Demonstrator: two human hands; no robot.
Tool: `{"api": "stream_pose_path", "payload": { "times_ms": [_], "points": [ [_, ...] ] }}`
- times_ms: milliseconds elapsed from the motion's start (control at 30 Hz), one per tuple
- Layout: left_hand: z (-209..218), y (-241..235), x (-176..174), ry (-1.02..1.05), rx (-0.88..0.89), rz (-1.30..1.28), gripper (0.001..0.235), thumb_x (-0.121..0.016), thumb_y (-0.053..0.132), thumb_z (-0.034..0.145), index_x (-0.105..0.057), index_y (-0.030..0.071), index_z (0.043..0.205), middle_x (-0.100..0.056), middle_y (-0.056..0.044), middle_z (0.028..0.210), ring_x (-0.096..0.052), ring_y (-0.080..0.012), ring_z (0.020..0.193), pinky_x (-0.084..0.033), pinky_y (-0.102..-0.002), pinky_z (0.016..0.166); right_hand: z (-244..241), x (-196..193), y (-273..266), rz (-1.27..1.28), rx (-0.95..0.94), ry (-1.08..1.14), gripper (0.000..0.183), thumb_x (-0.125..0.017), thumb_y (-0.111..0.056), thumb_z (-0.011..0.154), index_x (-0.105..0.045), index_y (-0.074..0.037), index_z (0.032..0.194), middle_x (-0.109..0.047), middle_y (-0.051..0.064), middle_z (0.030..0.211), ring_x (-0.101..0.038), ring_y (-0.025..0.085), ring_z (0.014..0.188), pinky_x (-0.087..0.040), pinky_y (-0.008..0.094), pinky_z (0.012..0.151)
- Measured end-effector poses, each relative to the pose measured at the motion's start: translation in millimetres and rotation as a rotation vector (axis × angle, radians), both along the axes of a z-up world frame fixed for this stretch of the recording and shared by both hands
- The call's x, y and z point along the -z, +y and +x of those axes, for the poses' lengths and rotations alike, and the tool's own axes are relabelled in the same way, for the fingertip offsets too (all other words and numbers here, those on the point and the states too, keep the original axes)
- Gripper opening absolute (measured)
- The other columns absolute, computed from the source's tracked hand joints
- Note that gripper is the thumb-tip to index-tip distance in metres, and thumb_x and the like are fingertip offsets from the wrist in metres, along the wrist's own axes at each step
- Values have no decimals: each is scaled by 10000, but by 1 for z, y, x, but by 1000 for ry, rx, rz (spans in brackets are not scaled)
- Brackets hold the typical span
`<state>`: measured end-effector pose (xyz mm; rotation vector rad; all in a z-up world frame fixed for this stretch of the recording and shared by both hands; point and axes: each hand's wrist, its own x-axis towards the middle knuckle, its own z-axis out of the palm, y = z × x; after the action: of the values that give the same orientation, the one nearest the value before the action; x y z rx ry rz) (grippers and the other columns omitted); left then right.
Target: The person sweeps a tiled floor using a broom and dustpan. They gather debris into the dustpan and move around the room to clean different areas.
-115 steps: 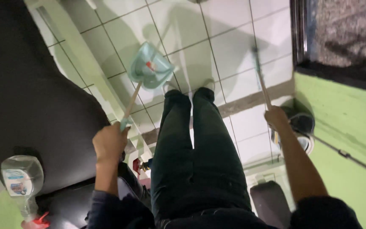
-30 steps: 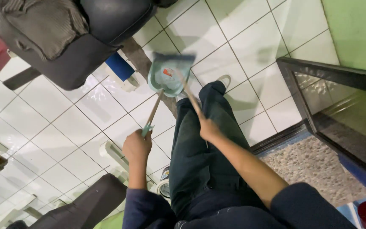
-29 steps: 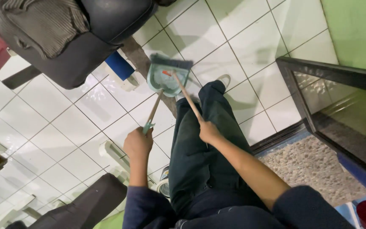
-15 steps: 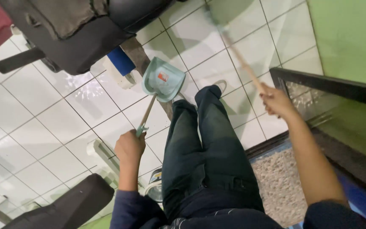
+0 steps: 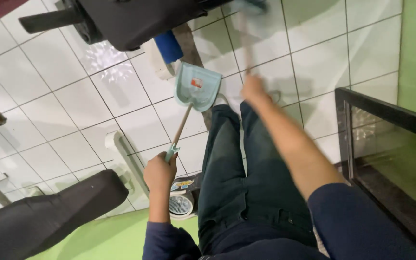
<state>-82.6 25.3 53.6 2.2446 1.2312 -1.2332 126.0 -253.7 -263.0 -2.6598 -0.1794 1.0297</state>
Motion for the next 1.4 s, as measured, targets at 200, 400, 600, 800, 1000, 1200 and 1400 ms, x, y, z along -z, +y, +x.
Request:
{"api": "stream_pose_path", "payload": {
  "times_ms": [200, 400, 600, 800, 1000, 1200, 1400],
  "points": [
    [-11, 14, 3, -30, -35, 3, 505, -662, 487, 930, -757, 108, 1249, -775, -251, 1034, -727, -475, 1050, -581, -559, 903, -86, -117, 69, -41, -243, 244, 568, -423, 13, 983, -394, 21, 1550, -721, 332, 1045, -738, 461, 993, -614, 592, 813],
    [-13, 28, 17, -58, 29, -5, 480, -656, 455, 939, -765, 91, 1232, -771, -266, 1028, -723, -483, 1055, -580, -558, 899, -105, -179, -19, -103, -407, 315, 696, -552, -106, 935, -361, -175, 1601, -753, 224, 1068, -759, 384, 998, -637, 503, 785],
    [-15, 33, 9, -62, 84, -9, 480, -673, 473, 928, -775, 102, 1216, -779, -236, 996, -737, -465, 1026, -591, -541, 880, -81, -291, -108, 103, 350, 491, 423, -596, -106, 980, -664, -68, 1395, -756, 280, 935, -631, 281, 543, -492, 381, 423],
    [-24, 53, -1, -22, 131, -22, 486, -654, 437, 947, -758, 73, 1251, -783, -256, 1025, -737, -476, 1033, -587, -551, 903, -82, -242, -181, 42, 657, 325, 538, -541, -124, 1011, -515, -157, 1547, -676, 245, 764, -651, 322, 531, -549, 421, 397],
    [-40, 78, 23, -1, 271, 39, 458, -718, 430, 911, -786, 102, 1223, -794, -219, 979, -763, -435, 979, -607, -516, 863, -100, -88, -141, -25, 577, 133, 560, -578, -85, 1027, -426, 49, 1550, -601, 366, 1236, -688, 467, 1044, -589, 547, 729],
    [-44, 86, 32, 6, 409, 82, 431, -716, 448, 913, -804, 149, 1211, -802, -164, 933, -783, -380, 913, -616, -476, 835, -164, -181, 63, 188, 597, 696, 489, -465, -130, 994, -578, 119, 1399, -661, 265, 912, -721, 327, 870, -574, 315, 720],
    [-51, 100, 33, 2, 441, 36, 471, -674, 450, 930, -786, 93, 1216, -798, -222, 997, -763, -440, 990, -601, -528, 867, -195, -143, 42, 302, 800, 1158, 428, -575, -432, 984, -633, -11, 1034, -713, 230, 829, -728, 350, 645, -539, 387, 395]
  ]
}}
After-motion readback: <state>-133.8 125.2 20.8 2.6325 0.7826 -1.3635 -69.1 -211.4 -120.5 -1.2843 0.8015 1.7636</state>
